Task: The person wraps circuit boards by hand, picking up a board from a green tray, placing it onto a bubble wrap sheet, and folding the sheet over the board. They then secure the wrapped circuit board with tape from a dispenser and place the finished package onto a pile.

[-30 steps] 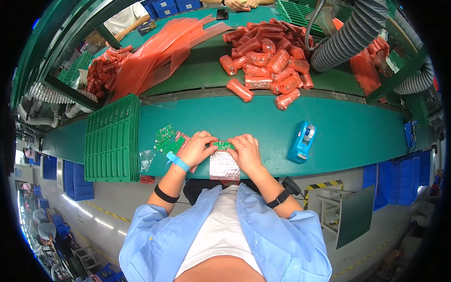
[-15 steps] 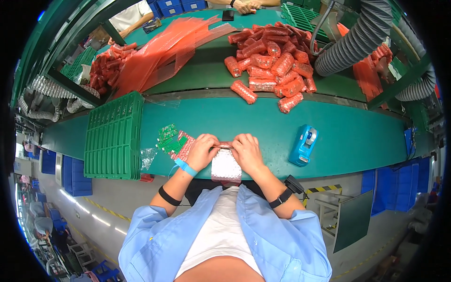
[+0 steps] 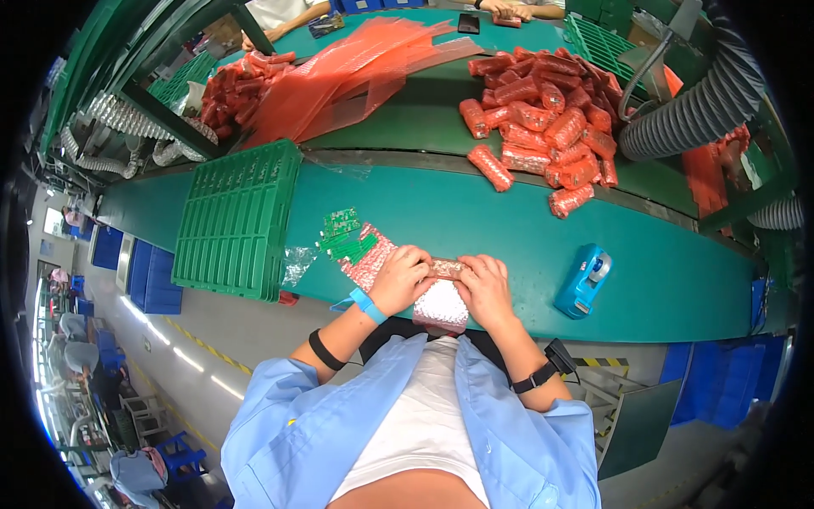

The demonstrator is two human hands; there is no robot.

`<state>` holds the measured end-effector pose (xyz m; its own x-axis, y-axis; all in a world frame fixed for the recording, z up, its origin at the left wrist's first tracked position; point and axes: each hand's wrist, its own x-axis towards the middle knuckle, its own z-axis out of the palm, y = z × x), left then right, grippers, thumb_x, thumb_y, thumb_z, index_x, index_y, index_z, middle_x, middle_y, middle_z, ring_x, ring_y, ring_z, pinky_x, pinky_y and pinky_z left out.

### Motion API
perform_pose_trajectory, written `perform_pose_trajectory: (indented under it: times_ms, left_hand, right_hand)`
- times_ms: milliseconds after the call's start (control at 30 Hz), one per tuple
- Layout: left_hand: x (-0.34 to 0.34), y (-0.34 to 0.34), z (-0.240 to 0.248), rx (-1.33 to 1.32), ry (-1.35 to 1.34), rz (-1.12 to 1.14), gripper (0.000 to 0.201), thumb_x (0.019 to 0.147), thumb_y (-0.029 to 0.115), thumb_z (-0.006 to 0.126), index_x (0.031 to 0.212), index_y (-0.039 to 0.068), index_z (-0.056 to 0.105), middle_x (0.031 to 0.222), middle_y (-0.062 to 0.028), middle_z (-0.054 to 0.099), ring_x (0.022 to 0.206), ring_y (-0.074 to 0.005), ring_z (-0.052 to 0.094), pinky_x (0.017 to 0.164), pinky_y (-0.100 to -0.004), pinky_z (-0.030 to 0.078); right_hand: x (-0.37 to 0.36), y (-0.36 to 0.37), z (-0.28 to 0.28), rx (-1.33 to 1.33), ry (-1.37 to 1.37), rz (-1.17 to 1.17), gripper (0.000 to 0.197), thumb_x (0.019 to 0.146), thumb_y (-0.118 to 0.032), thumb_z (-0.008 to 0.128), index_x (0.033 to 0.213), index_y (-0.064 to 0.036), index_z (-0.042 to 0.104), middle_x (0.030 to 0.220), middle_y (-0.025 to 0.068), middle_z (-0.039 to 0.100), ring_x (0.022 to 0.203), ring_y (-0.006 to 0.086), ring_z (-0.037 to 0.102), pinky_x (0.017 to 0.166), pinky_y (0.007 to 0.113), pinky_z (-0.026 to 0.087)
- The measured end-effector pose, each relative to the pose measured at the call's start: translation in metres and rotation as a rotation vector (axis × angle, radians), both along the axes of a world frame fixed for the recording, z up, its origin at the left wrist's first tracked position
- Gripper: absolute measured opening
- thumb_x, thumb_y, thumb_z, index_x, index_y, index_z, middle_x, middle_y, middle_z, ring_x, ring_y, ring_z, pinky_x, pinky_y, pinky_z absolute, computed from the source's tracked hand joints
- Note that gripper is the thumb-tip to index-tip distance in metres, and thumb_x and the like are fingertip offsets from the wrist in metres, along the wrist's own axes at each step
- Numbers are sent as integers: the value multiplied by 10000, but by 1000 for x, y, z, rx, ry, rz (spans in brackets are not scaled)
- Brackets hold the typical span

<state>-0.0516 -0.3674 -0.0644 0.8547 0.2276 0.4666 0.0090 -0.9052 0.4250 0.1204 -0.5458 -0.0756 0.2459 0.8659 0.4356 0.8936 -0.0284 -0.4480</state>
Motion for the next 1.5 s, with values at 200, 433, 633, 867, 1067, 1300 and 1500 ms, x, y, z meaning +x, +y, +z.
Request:
perform_pose_trajectory:
  times_ms: [200, 433, 633, 867, 1067, 1300, 1500]
  left_hand:
    - [-53, 49, 45, -93, 78, 382, 217, 849, 138, 842, 1042, 59, 783, 1102, -147, 726, 1060, -367, 679, 950, -484, 544]
    - [-88, 72, 49, -94, 314, 580, 251, 830, 141, 852, 1053, 44, 789, 1139, -123, 710, 1096, -363, 642, 978, -491, 530]
    - [-78, 70, 74, 63, 203, 487, 208, 865, 102, 851, 1024, 16, 748, 1007, -110, 707, 944, -273, 666, 831, -401, 546]
    - [-27, 18, 65, -1115, -200, 350, 311, 1006, 24, 752, 1282, 44, 611, 805, 28, 648, 711, -46, 584, 604, -227, 443]
    - [12, -3, 30, -1370, -110, 169, 409, 1026, 17, 723, 1393, 24, 542, 849, 23, 673, 762, -50, 625, 652, -226, 485]
    - [22, 0, 23, -1438, -8, 105, 528, 1035, -4, 697, 1514, 22, 475, 881, -10, 689, 844, -77, 680, 746, -228, 545]
    - [22, 5, 26, -1265, -81, 141, 451, 1042, -13, 687, 1470, -12, 544, 934, -39, 720, 944, -76, 688, 797, -233, 561]
  right_hand:
    - [-2, -2, -2, 19, 13, -28, 207, 820, -137, 845, 1006, -114, 758, 1362, 79, 704, 1200, 305, 642, 1020, 500, 475]
    - [-4, 2, 3, 33, 58, -47, 250, 797, -94, 843, 1037, -132, 782, 1303, 88, 695, 1203, 317, 651, 1051, 509, 474]
    - [-4, 1, -2, 27, 83, -56, 253, 788, -86, 841, 1029, -136, 781, 1229, 72, 698, 1166, 305, 653, 1039, 499, 476]
    - [-6, 2, 0, 51, 77, -53, 230, 800, -102, 845, 1017, -140, 780, 1194, 49, 703, 1139, 291, 654, 1020, 485, 480]
    - [-7, 2, 0, 47, 86, -58, 187, 819, -134, 838, 986, -119, 756, 1166, 43, 710, 1149, 298, 644, 1025, 494, 475]
    - [-7, 3, -3, 15, 116, -83, 231, 809, -151, 848, 1010, -120, 739, 1154, 31, 722, 1148, 293, 643, 1016, 494, 479]
    - [-5, 5, 0, 43, 97, -105, 238, 796, -159, 874, 1015, -152, 782, 1167, 13, 741, 1151, 288, 648, 1018, 473, 485]
